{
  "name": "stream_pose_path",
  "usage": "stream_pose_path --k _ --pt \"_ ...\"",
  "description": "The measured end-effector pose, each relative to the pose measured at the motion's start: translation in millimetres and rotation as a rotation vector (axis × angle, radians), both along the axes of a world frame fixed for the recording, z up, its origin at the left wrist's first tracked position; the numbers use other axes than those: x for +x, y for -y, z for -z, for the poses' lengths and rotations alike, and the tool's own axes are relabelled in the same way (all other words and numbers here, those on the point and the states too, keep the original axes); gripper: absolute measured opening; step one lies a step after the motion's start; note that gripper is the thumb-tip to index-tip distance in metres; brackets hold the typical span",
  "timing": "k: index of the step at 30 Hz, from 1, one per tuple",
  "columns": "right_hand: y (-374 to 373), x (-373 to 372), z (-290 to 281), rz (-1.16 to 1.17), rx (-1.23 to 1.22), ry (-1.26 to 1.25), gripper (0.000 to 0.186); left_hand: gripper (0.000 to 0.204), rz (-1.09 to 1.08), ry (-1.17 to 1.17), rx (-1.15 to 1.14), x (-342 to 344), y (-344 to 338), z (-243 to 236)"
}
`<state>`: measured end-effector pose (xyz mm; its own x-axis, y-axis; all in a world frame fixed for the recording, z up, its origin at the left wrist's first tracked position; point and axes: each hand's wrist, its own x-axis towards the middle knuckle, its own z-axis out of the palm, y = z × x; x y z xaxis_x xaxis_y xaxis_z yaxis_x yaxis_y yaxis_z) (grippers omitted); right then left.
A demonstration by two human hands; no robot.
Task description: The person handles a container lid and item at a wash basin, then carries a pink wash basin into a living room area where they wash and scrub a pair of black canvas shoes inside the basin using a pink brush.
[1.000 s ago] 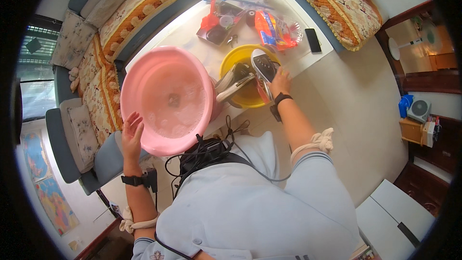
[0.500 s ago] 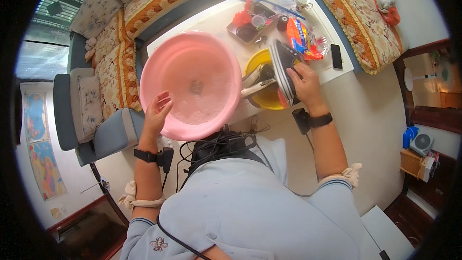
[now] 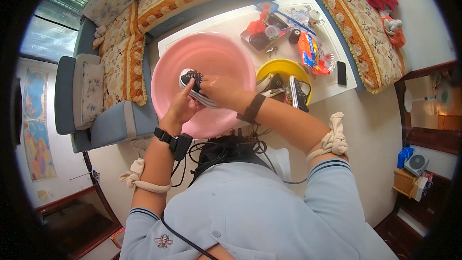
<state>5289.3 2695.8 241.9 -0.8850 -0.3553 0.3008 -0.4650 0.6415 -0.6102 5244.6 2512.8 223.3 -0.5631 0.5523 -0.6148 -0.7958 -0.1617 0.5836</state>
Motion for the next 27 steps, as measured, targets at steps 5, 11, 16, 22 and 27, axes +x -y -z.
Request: stream_pose_path --k 5,11,16,22,27 --pt "-6 1 13 -0.052 -0.119 0.073 0.014 0.031 -0.091 0.079 -0.033 -13 13 39" --pt "-151 37 55 0.693 -0.611 0.315 0.023 0.03 -0.027 -0.078 -0.426 -32 22 58" --pt "-244 129 158 0.992 -0.147 0.546 0.033 0.049 0.144 -0.406 -0.719 -40 25 93" --pt "-215 173 215 1.121 0.2 0.786 0.071 0.085 0.597 -0.616 -1.179 -39 -4 91" --pt "-194 157 214 1.155 0.236 0.974 0.068 0.095 0.748 -0.653 -1.261 -35 -9 99"
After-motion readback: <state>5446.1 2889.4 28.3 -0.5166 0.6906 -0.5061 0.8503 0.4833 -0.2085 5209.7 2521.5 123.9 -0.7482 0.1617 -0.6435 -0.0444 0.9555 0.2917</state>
